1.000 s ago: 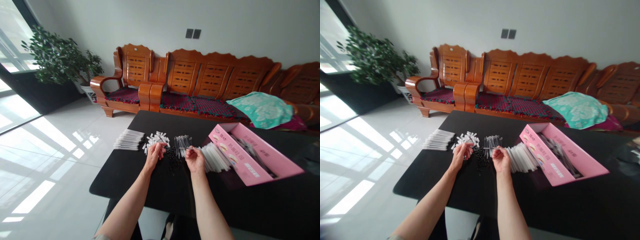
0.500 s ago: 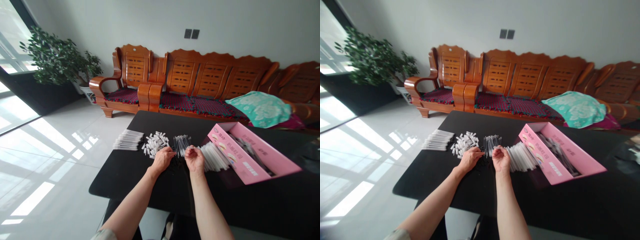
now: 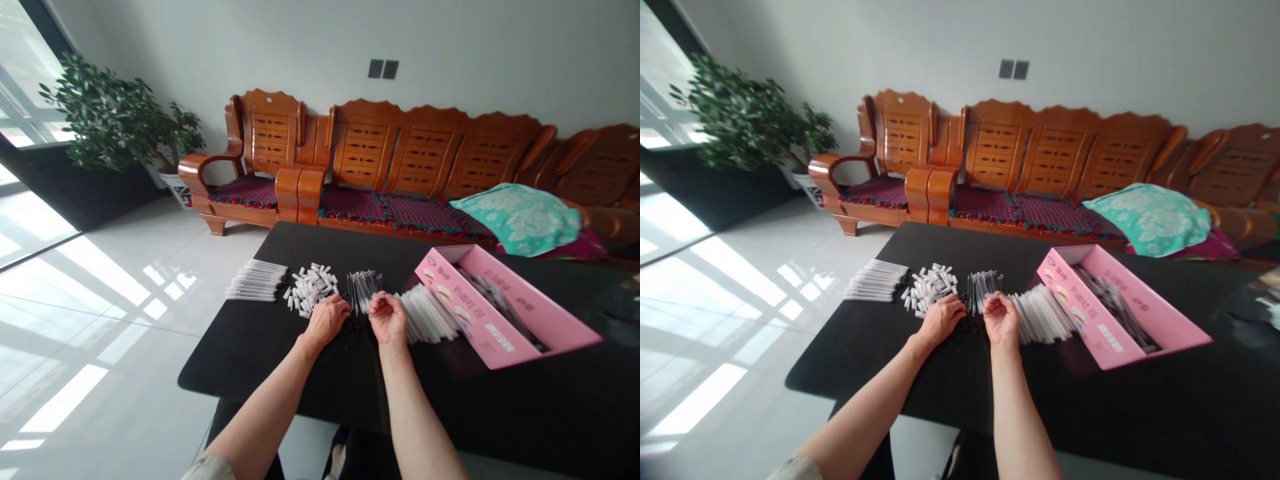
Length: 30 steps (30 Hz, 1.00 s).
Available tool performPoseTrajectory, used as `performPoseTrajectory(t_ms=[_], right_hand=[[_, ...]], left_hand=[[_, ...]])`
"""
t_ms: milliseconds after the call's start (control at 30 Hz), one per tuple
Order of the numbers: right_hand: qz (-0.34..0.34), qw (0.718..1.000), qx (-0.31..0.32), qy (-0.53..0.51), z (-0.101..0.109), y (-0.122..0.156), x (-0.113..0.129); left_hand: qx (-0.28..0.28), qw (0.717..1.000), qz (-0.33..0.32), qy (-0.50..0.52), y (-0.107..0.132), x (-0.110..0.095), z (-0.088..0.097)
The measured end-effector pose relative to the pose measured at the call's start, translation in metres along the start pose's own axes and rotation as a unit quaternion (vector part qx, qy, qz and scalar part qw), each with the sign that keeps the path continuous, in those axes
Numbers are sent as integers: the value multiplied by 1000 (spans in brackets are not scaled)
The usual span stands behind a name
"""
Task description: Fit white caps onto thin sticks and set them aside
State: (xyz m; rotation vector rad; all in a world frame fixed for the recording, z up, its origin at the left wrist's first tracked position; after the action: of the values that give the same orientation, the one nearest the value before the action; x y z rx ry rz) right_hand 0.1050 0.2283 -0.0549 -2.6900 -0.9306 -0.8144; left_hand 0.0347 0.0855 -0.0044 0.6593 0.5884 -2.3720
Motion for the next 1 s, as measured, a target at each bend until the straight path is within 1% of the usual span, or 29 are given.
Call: performPoseTrajectory(t_ms=[300,467,600,700,767,833,867,933,1000], right_hand=[[10,1000,-5,5,-1,1,0],[10,1000,-3,8,-1,1,0],[14,1000,2,11,-1,1,0],[16,1000,10,16,-1,1,0],[19,1000,12,20,-1,1,0],[18,1000,10,22,-1,1,-1],[17,1000,8,23,-1,1,-1],[13,1000,3,24,-1,2,-3],[11,999,7,29,-3,3,-5]], left_hand=[[26,999,26,-19,4,-2,-6],[15,999,29,-19,4,-2,-5],[-3,999,48,-8,1,1,-5],[-22,998,59,29,1,3,-1],[-45,992,64,98,1,5,6],[-49,973,86,210,2,13,10],[-41,954,104,279,2,19,10],[-17,901,138,412,2,30,8],[-3,851,151,503,2,35,8]])
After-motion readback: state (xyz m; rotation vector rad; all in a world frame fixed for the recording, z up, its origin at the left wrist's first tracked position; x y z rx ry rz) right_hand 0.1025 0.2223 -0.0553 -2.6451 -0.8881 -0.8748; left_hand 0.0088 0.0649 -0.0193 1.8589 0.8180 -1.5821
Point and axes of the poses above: each hand's wrist, its own y-axis away from the middle knuckle, its own z-axis out of the back of the hand, x = y × z, the point moved 9 cm from there along -y, towards the middle knuckle, and after that the axes turned 13 degrees about z, right-handed, at the moved point
